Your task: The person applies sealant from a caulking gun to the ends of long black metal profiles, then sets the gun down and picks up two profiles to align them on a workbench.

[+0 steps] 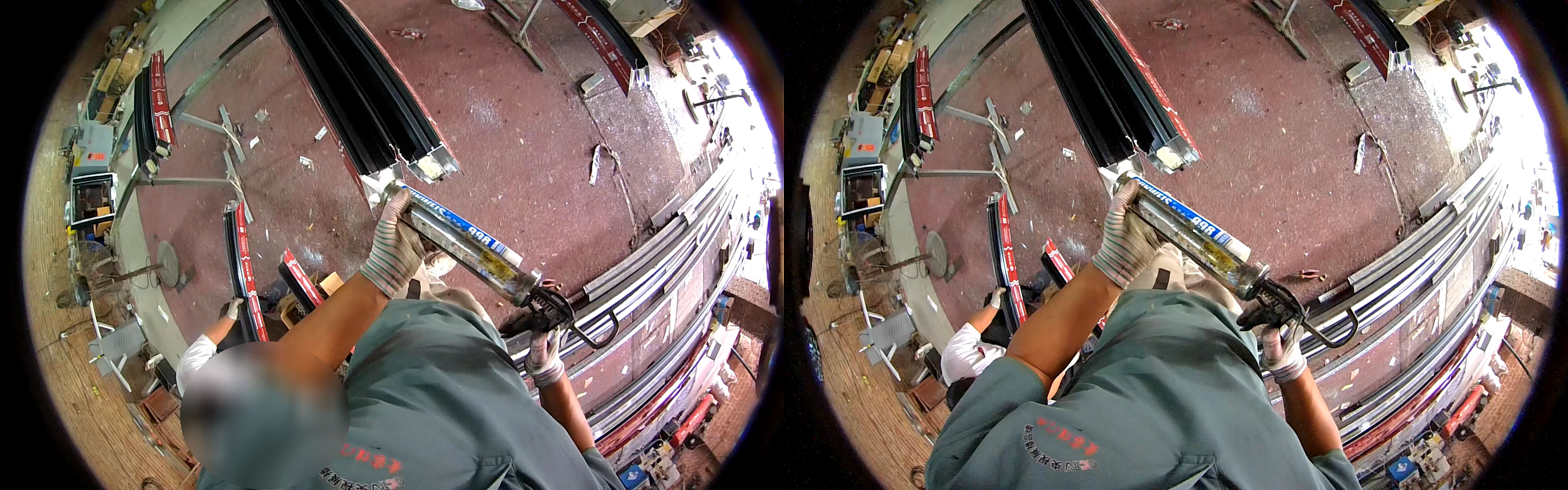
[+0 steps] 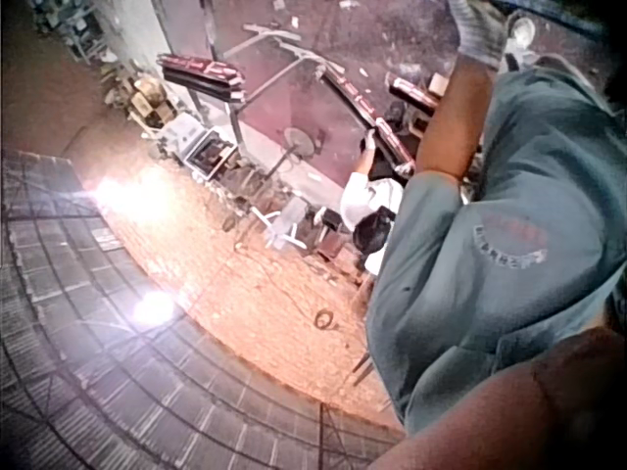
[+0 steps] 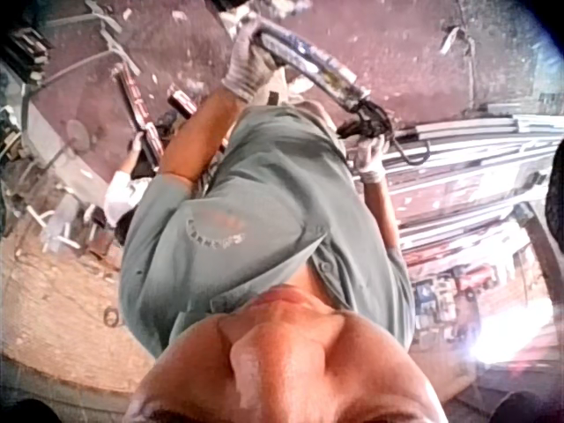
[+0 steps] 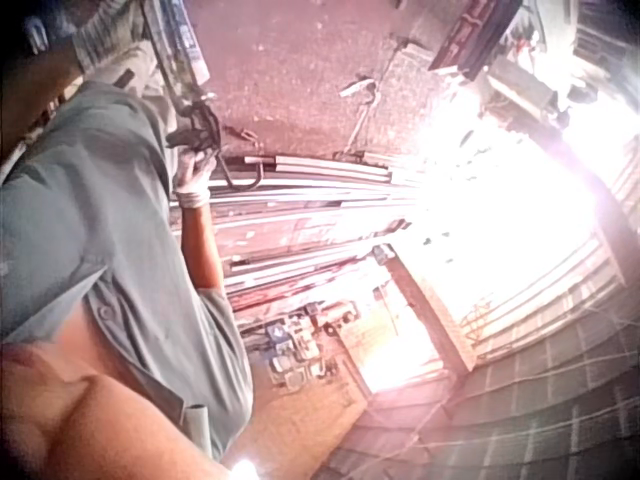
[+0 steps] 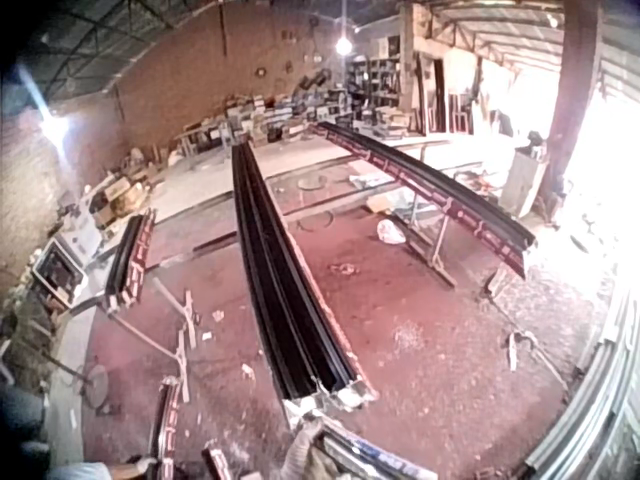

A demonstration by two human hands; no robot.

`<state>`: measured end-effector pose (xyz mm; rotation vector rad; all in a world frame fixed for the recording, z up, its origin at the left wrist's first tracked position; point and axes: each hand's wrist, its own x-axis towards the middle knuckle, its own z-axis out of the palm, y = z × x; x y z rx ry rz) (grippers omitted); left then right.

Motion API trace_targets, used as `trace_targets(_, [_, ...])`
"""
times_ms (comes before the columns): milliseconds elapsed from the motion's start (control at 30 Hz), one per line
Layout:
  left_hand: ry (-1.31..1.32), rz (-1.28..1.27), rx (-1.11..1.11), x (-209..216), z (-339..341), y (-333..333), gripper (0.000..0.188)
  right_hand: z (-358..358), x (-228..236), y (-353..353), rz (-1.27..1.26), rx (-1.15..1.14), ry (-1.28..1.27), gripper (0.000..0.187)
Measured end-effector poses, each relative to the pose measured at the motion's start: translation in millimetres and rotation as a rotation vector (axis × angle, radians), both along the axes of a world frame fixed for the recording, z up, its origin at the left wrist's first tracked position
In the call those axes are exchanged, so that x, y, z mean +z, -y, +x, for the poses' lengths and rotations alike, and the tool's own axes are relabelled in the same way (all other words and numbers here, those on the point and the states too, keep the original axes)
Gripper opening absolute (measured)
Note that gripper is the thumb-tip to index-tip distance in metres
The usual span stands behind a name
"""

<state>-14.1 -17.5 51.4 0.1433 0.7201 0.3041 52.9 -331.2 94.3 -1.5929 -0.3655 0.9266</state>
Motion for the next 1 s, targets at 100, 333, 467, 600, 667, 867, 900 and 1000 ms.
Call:
trace_targets(100, [0.045, -0.023, 0.032, -7.5, -1.0, 1.5, 0.026, -0.6, 8.7, -3.7, -0.005, -0.033, 0.018, 0.081])
trace_targets(333, [0.080, -0.047, 0.051, -12.5, -0.4, 1.5, 0.027, -4.2, 6.7, -2.6, 0.023, -0.037, 0.018, 0.069])
trace_targets(467, [0.067, -0.004, 0.025, -13.2, 2.2, 0.8, 0.029, -5.1, 7.4, -2.0, 0.007, -0.042, 0.053, 0.072])
trace_targets(600, [0.043, -0.036, 0.025, -18.0, -1.9, 1.1, 0.033, -1.2, 11.9, -1.0, 0.003, 0.014, 0.048, 0.076])
trace_targets(667, [0.055, -0.051, 0.023, -17.6, -5.7, 1.2, 0.034, 0.5, 10.8, 2.5, -0.015, 0.060, 0.037, 0.078])
trace_targets(867, [0.090, -0.075, -0.005, -16.8, 0.0, -0.4, 0.031, -2.6, 17.2, -5.6, -0.012, 0.025, 0.073, 0.072])
trace_targets(900, [0.086, -0.064, 0.002, -14.2, 3.7, 0.8, 0.031, -2.5, 20.5, -5.9, -0.022, 0.010, 0.088, 0.070])
trace_targets(1000, [0.060, -0.074, -0.001, -11.5, 10.7, 1.9, 0.033, -5.2, 25.9, -6.1, -0.048, -0.044, 0.130, 0.062])
